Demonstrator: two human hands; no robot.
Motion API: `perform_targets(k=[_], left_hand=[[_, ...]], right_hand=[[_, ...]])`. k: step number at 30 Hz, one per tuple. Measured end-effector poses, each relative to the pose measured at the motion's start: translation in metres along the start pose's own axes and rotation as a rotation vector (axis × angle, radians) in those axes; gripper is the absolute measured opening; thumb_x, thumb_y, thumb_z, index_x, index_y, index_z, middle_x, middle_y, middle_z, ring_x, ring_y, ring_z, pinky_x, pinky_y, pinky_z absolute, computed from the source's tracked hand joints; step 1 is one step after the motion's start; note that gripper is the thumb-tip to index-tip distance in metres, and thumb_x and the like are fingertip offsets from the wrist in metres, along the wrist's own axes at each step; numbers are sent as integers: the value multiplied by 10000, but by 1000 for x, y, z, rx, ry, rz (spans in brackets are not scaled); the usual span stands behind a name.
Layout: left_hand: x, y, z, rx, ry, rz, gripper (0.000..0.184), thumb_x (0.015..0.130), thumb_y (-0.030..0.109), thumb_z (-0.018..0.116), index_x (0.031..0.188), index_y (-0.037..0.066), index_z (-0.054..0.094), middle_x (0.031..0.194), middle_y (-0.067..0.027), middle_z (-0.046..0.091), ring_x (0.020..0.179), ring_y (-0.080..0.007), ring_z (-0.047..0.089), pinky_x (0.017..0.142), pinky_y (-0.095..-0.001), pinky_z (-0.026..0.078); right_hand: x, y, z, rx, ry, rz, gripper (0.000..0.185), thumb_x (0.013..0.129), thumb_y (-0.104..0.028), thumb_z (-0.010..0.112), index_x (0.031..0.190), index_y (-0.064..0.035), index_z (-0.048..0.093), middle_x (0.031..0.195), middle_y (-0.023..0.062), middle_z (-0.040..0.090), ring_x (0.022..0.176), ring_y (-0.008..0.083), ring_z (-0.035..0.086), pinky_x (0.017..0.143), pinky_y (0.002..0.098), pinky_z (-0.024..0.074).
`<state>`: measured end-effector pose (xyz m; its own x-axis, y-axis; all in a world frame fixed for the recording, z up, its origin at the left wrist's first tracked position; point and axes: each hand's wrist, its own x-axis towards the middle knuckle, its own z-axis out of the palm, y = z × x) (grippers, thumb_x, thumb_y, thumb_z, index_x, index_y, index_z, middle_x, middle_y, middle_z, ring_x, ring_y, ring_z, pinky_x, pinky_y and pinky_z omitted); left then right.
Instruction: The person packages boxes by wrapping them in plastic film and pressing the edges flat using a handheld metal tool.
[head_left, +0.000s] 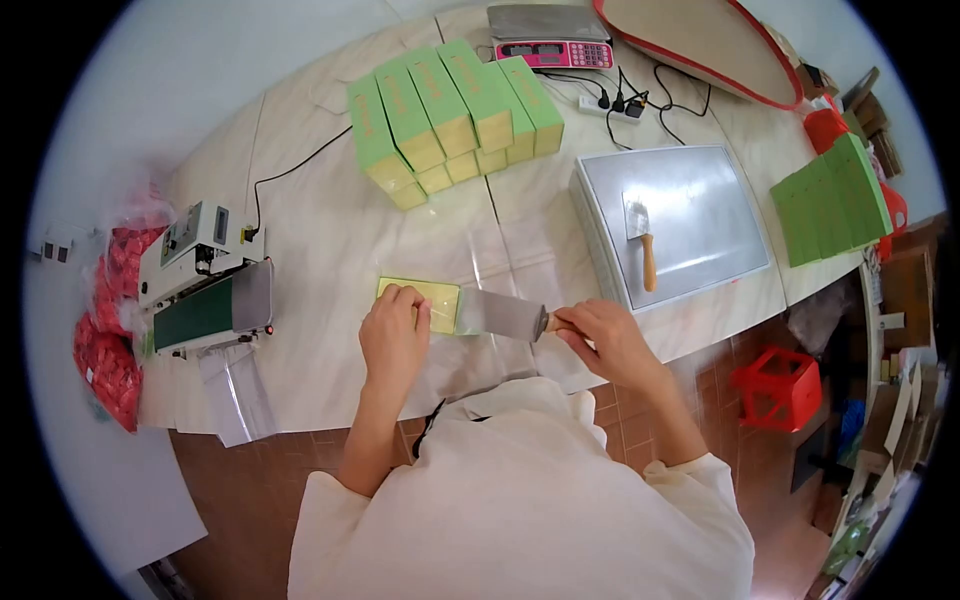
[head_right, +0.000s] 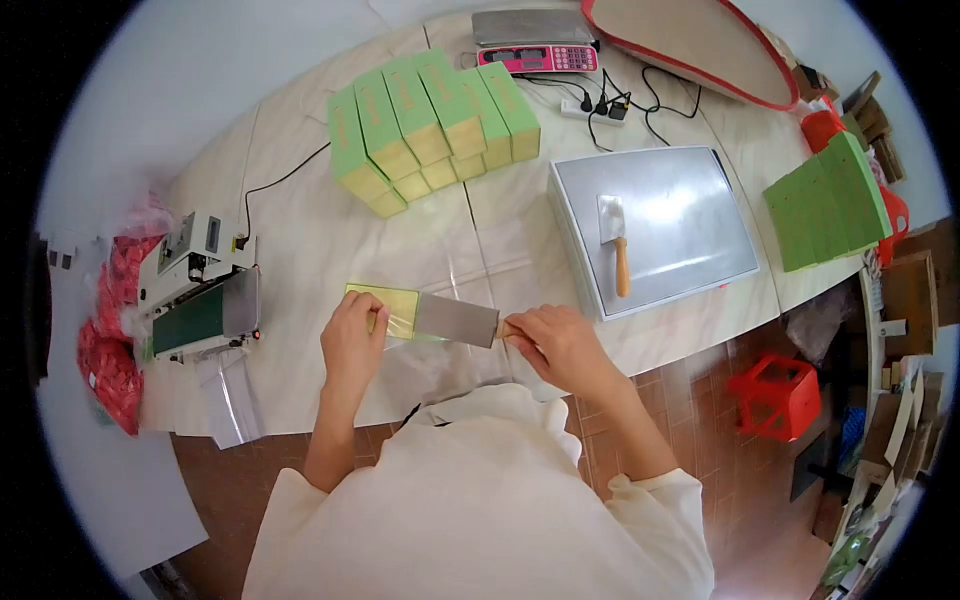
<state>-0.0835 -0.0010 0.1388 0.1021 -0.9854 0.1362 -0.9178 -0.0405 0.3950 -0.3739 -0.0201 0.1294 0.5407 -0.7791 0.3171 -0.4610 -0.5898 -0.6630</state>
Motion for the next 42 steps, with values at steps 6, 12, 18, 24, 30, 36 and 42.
perform_targets(k=[6,12,18,24,30,36,42], left_hand=[[1,-6,2,-18,-10,-5,132,888,151,642,843,35,597,866,-86,611,804,-311,614,680,-413,479],[0,-6,-1,-88,29,-8,103,870,146,660,856,56,611,937,-82,609,838,-303,598,724,-415,481],[-4,-10,-25,-96,-135,318,140,798,143,736,883,71,651,952,-75,617,910,-261,592,814,-384,456],[2,-35,-34,-99,-190,438,106,792,137,728,831,78,649,907,-53,615,877,-256,577,792,-383,433],[17,-42,-33,-91,-73,454,93,811,134,706,806,76,633,859,-43,609,828,-254,572,758,-379,428],[24,-45,-14,-71,-29,446,116,820,154,701,786,81,618,827,-28,590,810,-240,570,740,-369,423],[21,-43,-13,-49,-1,416,111,820,155,705,790,87,622,821,-27,577,804,-239,567,741,-367,422]], right_hand=[[7,2,9,-55,-28,-46,160,842,-94,671,994,-52,642,798,81,638,744,282,605,670,402,459],[15,-9,14,-137,-68,-54,147,846,-124,673,985,-89,644,774,39,627,732,238,612,656,362,463],[31,-19,24,-200,-87,-107,129,859,-120,664,980,-80,642,740,35,591,699,235,589,639,355,451],[43,-20,36,-278,-86,-174,85,863,-139,665,934,-132,619,685,5,551,659,191,573,607,336,415],[48,-20,33,-290,-140,-213,155,866,-142,672,997,-87,610,700,19,541,681,205,570,626,345,416],[47,-23,32,-314,-168,-273,129,864,-129,669,967,-126,591,679,-2,536,660,182,573,611,329,414],[41,-23,24,-264,-189,-245,232,855,-140,684,1067,-57,635,720,30,570,683,211,580,635,346,440]])
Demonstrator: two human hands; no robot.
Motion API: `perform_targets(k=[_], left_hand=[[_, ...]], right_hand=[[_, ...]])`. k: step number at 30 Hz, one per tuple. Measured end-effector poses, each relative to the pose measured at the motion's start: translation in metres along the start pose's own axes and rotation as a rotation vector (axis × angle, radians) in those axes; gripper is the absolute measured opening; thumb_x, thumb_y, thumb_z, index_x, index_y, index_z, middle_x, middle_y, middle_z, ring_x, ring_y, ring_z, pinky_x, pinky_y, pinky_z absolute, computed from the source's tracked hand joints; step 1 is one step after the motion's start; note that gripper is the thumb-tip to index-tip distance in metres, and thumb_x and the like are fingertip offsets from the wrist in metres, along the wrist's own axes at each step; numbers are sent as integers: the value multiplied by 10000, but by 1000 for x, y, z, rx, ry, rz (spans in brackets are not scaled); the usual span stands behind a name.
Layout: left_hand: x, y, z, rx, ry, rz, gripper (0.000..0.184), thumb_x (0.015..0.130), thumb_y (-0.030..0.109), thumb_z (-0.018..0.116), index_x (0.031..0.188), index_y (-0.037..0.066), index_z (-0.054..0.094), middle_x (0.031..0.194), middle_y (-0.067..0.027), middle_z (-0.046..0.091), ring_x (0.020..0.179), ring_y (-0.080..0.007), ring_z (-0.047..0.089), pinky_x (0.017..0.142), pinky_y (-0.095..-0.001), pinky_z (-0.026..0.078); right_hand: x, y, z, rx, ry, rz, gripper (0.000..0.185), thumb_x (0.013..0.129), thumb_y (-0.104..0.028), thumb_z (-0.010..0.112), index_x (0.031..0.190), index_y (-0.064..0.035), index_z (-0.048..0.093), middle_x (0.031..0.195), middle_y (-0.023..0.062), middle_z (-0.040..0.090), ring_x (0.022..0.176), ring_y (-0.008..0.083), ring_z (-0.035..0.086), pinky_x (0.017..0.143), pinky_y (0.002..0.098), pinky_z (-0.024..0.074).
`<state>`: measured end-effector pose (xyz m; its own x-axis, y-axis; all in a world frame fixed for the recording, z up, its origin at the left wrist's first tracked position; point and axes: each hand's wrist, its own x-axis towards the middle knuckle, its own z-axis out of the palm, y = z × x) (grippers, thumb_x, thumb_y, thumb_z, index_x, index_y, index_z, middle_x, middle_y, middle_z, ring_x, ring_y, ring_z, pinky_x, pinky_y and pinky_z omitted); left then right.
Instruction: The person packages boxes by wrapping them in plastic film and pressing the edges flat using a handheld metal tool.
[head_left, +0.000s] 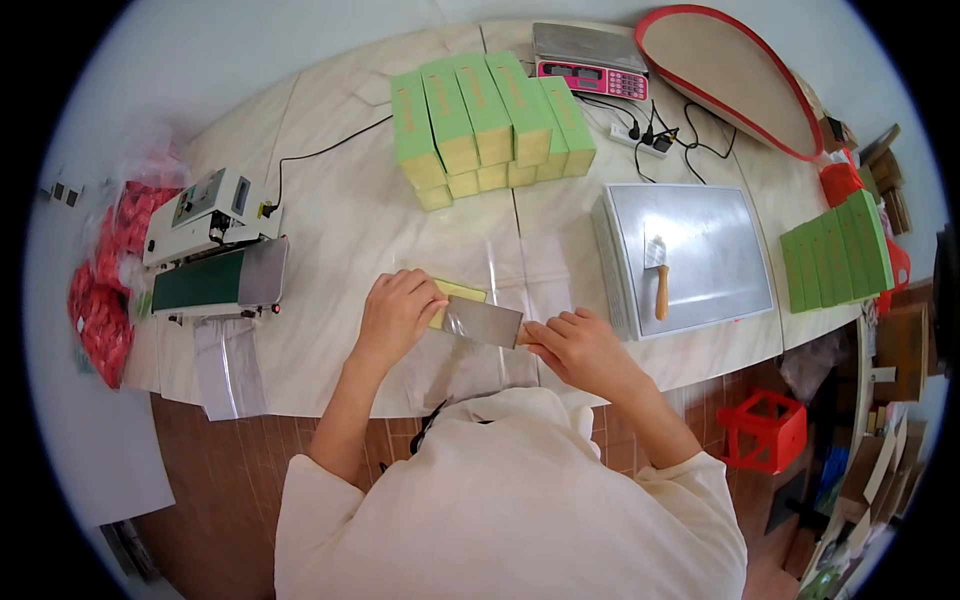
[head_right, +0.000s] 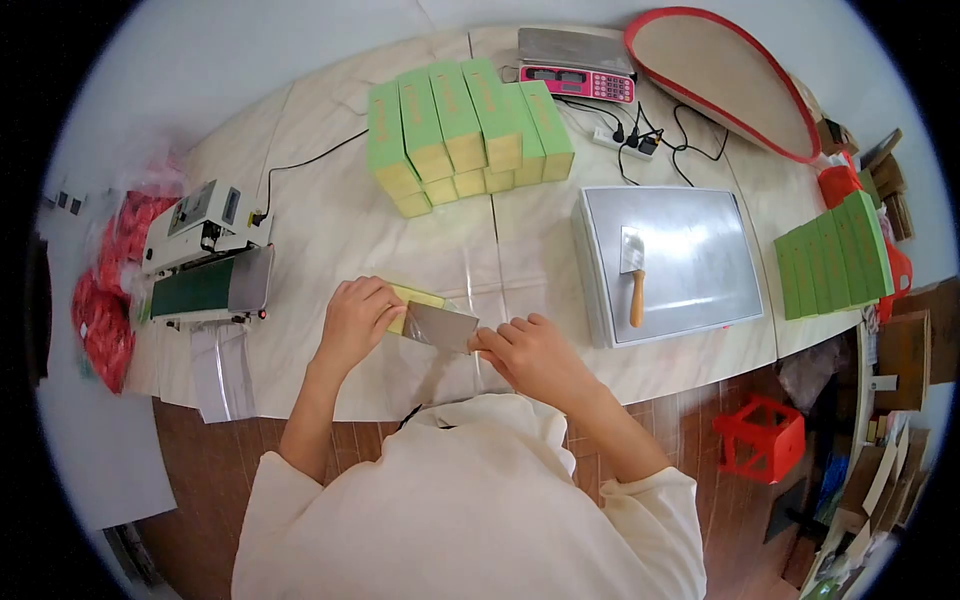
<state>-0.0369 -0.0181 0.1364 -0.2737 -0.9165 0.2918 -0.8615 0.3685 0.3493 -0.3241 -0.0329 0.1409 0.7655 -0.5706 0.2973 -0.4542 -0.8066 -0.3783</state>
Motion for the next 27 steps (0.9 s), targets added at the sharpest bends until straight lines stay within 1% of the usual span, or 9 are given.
perform_targets(k=[4,8,10,12,15,18,22,24,27], left_hand=[[-1,0,-1,10,15,25,100,813,152,711,805,87,635,846,-29,584,810,-241,567,744,-366,423],[0,-2,2,14,13,26,97,809,152,714,818,85,644,861,-28,591,816,-242,568,748,-366,425],[1,-1,2,31,26,33,79,809,137,706,809,86,645,837,-12,580,817,-205,569,756,-356,426],[1,-3,4,21,16,26,88,809,146,710,816,85,647,852,-17,588,821,-221,569,761,-358,426],[1,-5,8,25,-1,25,97,811,157,710,817,85,646,867,-23,595,828,-234,571,766,-360,425],[3,-4,8,42,-17,18,96,815,157,704,815,85,640,866,-23,595,834,-231,571,766,-360,424],[5,-2,6,35,-1,-19,96,817,144,697,841,86,625,867,-28,599,840,-233,572,760,-365,425],[4,-4,7,45,6,-28,99,814,135,699,853,86,622,868,-30,601,840,-237,574,758,-368,426],[3,-5,7,74,5,-40,112,798,109,709,869,91,625,877,-21,606,852,-225,584,766,-362,438]], right_hand=[[-13,8,-7,40,21,31,200,852,-142,686,1038,-96,630,694,17,571,669,204,586,628,334,435],[-24,14,-17,129,72,81,182,824,-109,707,995,-57,670,696,43,601,649,237,583,617,352,438],[-27,15,-20,158,88,103,169,815,-96,714,973,-47,679,692,50,606,637,246,581,609,360,438],[-29,14,-22,202,68,166,175,804,-81,720,970,-38,684,704,62,621,632,250,586,603,366,440],[-27,11,-11,270,130,151,174,806,-84,721,970,-38,685,702,65,619,624,251,585,588,371,440],[-17,1,-4,291,111,114,179,814,-91,714,983,-41,680,704,65,621,616,255,582,571,374,438],[-6,-2,6,300,150,64,152,826,-98,703,966,-49,668,687,63,602,605,257,573,549,372,432],[-5,0,9,202,117,102,103,836,-105,694,920,-65,649,674,64,582,607,255,573,538,373,439],[0,1,8,185,145,152,75,843,-114,689,880,-83,631,656,62,564,603,251,571,532,374,451]])
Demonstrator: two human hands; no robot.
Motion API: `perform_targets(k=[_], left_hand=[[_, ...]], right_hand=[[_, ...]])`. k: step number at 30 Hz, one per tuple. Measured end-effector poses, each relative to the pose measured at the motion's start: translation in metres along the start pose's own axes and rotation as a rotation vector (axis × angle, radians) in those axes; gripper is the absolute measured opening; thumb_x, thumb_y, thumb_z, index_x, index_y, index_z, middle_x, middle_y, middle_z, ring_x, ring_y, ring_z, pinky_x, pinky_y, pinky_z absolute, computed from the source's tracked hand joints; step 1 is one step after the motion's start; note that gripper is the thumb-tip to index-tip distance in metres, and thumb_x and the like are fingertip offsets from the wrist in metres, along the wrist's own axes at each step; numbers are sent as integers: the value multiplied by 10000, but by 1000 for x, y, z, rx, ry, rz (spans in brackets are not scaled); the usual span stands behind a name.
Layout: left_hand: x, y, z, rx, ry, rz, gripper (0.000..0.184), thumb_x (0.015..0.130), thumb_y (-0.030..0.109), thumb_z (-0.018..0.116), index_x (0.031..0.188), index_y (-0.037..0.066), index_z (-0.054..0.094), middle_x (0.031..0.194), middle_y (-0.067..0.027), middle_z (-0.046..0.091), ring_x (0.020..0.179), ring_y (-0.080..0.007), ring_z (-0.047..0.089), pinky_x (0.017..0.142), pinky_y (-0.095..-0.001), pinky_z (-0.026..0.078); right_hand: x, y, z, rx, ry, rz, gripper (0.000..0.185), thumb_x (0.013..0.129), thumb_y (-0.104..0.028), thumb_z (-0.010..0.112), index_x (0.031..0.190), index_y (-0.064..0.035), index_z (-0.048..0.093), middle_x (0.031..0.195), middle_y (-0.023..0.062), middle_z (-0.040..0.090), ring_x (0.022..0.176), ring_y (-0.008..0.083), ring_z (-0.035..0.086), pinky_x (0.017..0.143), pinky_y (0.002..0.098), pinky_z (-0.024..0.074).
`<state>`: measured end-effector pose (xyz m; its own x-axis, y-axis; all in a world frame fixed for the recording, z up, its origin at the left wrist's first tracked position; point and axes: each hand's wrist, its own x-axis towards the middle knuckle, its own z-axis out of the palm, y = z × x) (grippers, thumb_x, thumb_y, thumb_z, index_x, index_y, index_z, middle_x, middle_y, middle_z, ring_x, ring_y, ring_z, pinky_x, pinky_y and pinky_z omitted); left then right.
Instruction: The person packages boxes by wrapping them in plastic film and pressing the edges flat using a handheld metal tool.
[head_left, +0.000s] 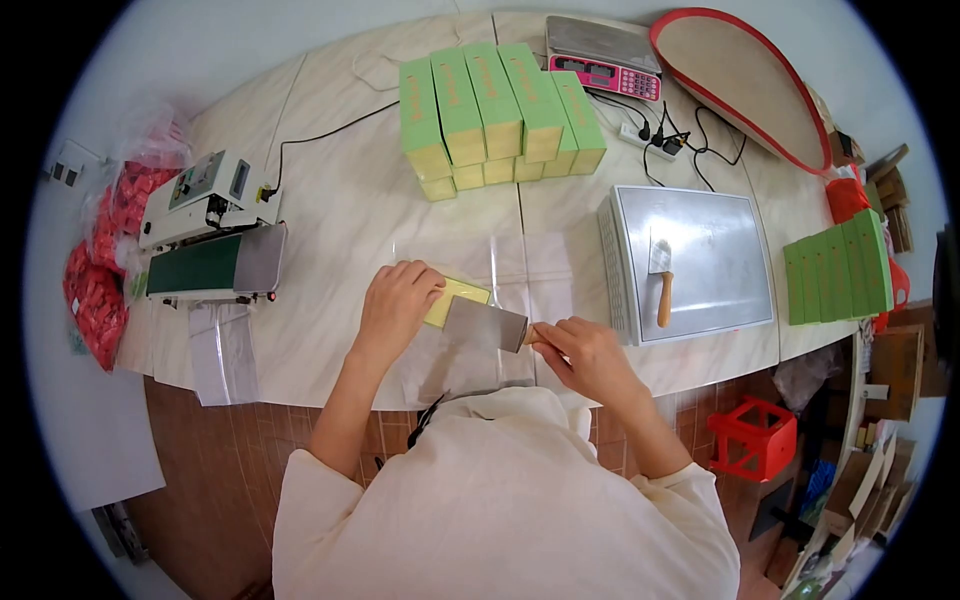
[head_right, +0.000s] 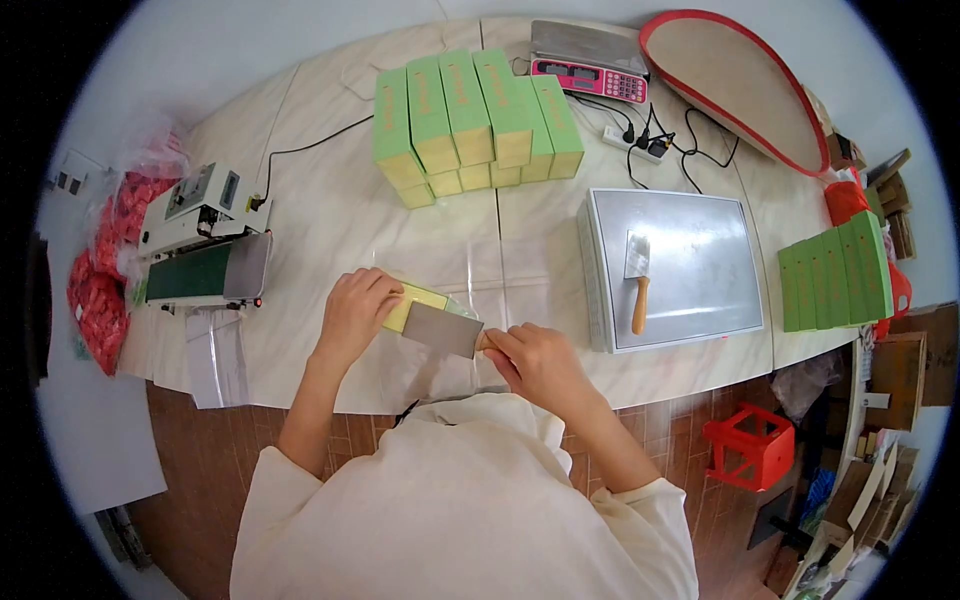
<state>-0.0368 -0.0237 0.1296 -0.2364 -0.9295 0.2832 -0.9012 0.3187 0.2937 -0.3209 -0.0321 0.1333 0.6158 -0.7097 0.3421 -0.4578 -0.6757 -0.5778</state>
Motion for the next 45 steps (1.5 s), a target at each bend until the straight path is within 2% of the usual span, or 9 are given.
perform_targets(k=[11,19,21,33,35,37,39,41,45], left_hand=[[3,1,-3,-6,2,1,165,775,95,723,914,93,634,943,-33,603,934,-245,574,825,-390,429],[25,6,-5,-13,61,142,154,777,103,717,913,107,643,1018,-15,609,1169,-221,541,1094,-455,328],[25,0,-4,-13,10,153,120,783,102,709,877,106,634,990,-8,613,1156,-213,551,1093,-460,331],[1,-7,5,-29,-52,220,68,806,72,662,856,95,622,928,-21,622,1088,-214,591,1084,-483,337],[-1,-6,1,-21,-101,210,114,821,103,666,931,94,637,992,-31,632,1137,-229,573,1097,-486,322],[-5,2,-11,-20,31,-12,418,860,182,664,1251,82,558,1264,-97,574,1287,-293,468,1137,-490,265],[-21,-7,-10,-88,95,-111,543,885,240,652,1360,77,445,1377,-113,484,1346,-306,394,1159,-495,218],[-39,-23,-7,-296,119,-306,816,892,302,678,1521,66,214,1542,-160,309,1425,-348,282,1185,-479,167],[-66,-38,18,-748,20,-385,1057,768,243,819,1542,79,119,1554,-190,272,1453,-303,246,1180,-430,198]], right_hand=[[16,2,2,-104,18,-1,62,859,-137,678,916,-131,654,647,26,584,603,210,596,504,355,460],[23,3,6,-84,9,-20,98,846,-134,696,931,-95,667,665,45,590,611,239,596,517,372,463],[23,3,8,-98,32,-20,45,860,-146,679,900,-161,664,638,19,590,581,218,602,500,349,465],[19,-3,10,-112,-25,60,81,876,-156,665,954,-136,659,693,43,622,577,273,605,502,372,469],[15,0,10,-99,-19,42,58,885,-158,654,939,-141,665,693,44,626,587,265,614,507,371,474],[12,1,0,-82,-6,21,42,894,-159,643,925,-147,670,693,45,631,597,256,624,512,371,479],[4,-6,-26,121,-52,75,95,897,-148,643,967,-104,689,761,100,659,627,288,618,540,377,475],[-11,-1,-46,247,48,225,151,906,-148,646,1013,-49,688,751,135,647,595,269,577,555,349,461],[-63,79,-76,143,326,758,266,977,-215,583,1048,31,655,645,74,564,611,97,460,566,288,407]])
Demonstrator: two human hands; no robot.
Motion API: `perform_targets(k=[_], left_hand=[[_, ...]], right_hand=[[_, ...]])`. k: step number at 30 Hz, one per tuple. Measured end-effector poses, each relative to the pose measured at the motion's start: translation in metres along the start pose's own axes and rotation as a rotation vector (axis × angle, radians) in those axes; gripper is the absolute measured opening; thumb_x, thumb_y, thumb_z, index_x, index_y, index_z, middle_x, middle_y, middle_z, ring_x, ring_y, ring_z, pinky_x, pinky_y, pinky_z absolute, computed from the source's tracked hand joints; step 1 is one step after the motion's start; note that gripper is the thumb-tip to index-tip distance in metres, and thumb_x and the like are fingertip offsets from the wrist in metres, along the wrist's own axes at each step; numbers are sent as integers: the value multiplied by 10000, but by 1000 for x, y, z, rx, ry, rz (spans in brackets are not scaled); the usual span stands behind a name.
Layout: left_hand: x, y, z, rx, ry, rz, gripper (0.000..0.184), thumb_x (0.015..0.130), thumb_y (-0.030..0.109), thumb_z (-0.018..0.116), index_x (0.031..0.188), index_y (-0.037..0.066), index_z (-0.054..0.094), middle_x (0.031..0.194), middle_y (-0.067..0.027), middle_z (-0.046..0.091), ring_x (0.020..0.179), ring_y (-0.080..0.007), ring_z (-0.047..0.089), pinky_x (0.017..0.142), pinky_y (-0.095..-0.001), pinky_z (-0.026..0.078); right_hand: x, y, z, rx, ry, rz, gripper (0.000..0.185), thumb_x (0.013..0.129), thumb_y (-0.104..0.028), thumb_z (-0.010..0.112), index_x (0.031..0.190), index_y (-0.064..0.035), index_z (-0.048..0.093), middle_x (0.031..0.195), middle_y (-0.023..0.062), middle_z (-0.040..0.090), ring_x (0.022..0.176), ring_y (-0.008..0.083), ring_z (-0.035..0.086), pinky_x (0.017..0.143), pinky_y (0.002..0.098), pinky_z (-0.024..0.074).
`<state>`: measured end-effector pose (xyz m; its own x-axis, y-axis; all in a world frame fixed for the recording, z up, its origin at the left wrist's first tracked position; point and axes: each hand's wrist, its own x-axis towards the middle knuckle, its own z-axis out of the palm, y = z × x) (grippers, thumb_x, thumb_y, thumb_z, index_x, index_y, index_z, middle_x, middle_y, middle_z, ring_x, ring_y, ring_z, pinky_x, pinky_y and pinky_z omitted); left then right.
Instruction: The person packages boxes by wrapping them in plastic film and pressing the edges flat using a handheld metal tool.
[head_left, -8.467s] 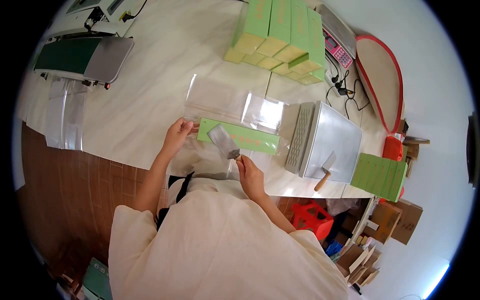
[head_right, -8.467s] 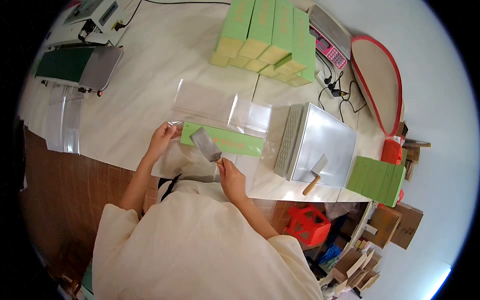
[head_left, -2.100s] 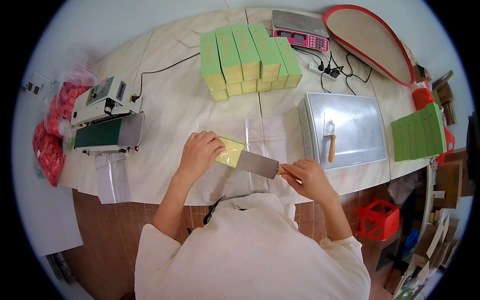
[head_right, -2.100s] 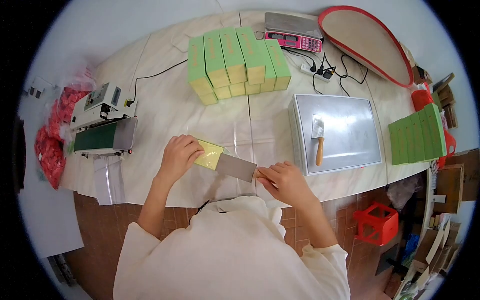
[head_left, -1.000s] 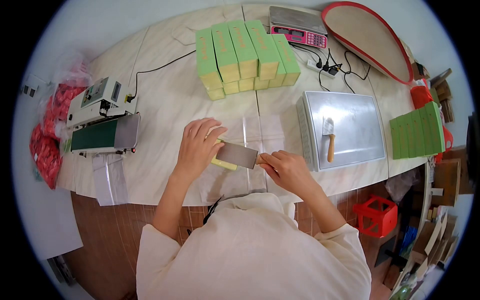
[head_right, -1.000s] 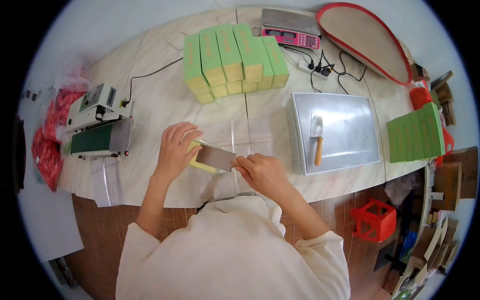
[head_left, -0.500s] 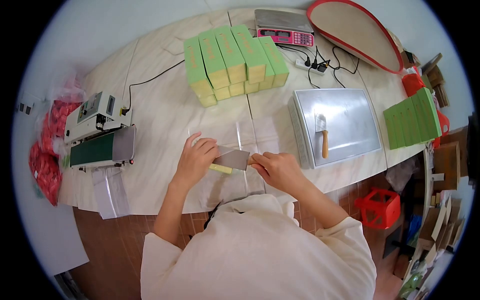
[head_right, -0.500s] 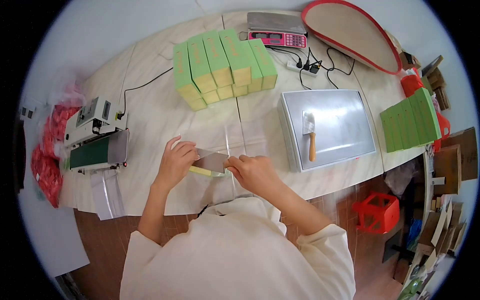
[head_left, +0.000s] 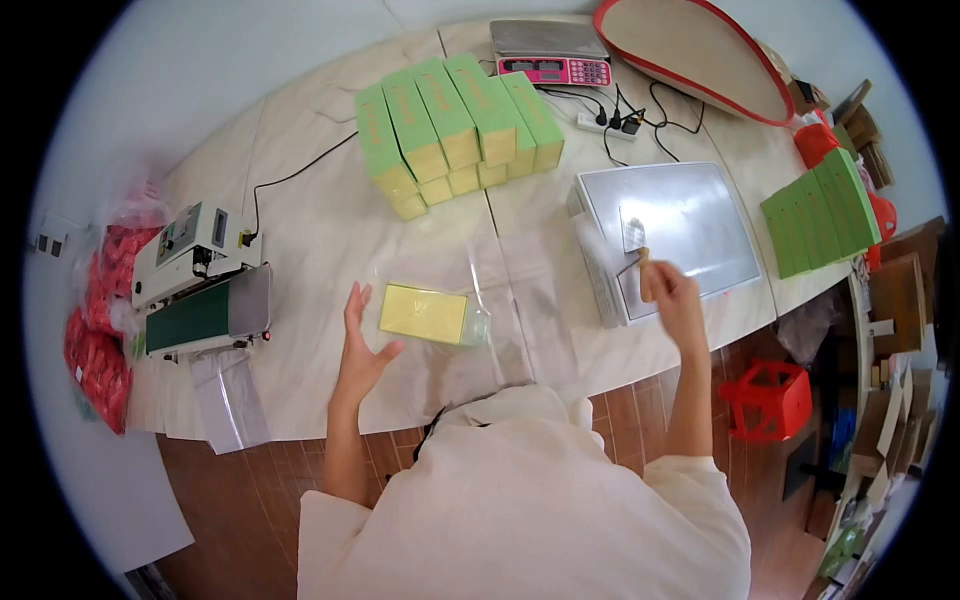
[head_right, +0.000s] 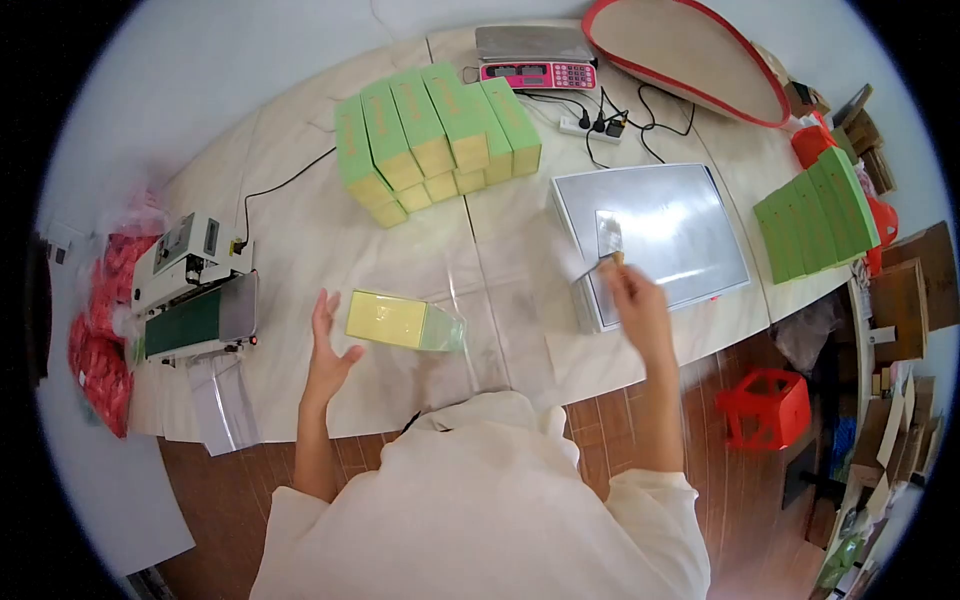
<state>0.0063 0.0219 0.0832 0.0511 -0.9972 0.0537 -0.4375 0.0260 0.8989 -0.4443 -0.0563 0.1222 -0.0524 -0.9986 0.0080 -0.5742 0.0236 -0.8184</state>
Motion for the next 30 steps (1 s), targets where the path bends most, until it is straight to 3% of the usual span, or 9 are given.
perform_targets(k=[2,5,12,15,17,19,23,28,30], left_hand=[[1,-13,7,-49,-62,-70,1089,744,221,837,1543,83,110,1542,-182,290,1444,-298,260,1175,-424,213],[11,-28,13,-39,-145,-127,1118,705,184,864,1532,87,118,1499,-162,343,1410,-287,313,1154,-409,264],[43,-24,32,-46,-106,-76,947,679,229,895,1343,44,245,1309,-154,475,1215,-269,497,1024,-374,418],[52,-38,64,-79,52,-7,927,672,260,902,1289,28,250,1236,-168,493,1134,-277,520,984,-377,435],[52,-24,88,-77,148,-16,922,680,285,897,1280,20,250,1213,-177,496,1108,-290,526,971,-387,437],[48,-9,111,-76,232,-23,918,687,310,892,1272,11,251,1190,-185,499,1082,-304,532,957,-398,439],[27,13,143,29,253,71,773,813,443,767,1251,-11,321,1164,-212,515,1059,-340,546,937,-437,436],[5,36,133,-237,-267,-16,507,1005,458,474,1190,-15,481,1140,-159,577,1080,-276,575,921,-397,448],[4,32,136,-212,-167,-78,492,1015,444,460,1213,-6,477,1170,-157,572,1115,-265,561,954,-382,434]], right_hand=[[17,61,-8,-72,257,90,311,1002,-240,527,1027,45,648,640,14,489,595,88,427,547,268,367],[23,137,-17,-436,399,289,405,1002,-362,466,1104,-19,656,929,196,697,869,387,656,740,458,497],[13,185,3,-390,469,477,397,986,-354,478,1172,-32,615,1063,203,672,993,380,632,799,488,493],[11,160,19,-640,468,388,378,922,-259,579,1222,-30,581,1144,206,621,1079,380,579,860,485,471],[5,108,35,-639,578,46,466,830,-133,659,1271,-38,539,1187,205,570,1135,385,525,928,478,436],[-4,106,78,-427,363,-233,518,789,-74,690,1278,-33,525,1191,200,570,1117,383,531,964,461,415],[-49,12,152,155,-137,-268,810,789,-219,796,1424,18,352,1330,220,481,1253,358,467,1056,428,383],[-74,-6,174,448,-23,-79,1008,718,-224,858,1466,23,228,1382,214,413,1272,333,445,1059,409,381],[-80,2,169,450,85,24,1020,682,-212,878,1448,22,247,1358,200,430,1254,322,459,1041,402,395]])
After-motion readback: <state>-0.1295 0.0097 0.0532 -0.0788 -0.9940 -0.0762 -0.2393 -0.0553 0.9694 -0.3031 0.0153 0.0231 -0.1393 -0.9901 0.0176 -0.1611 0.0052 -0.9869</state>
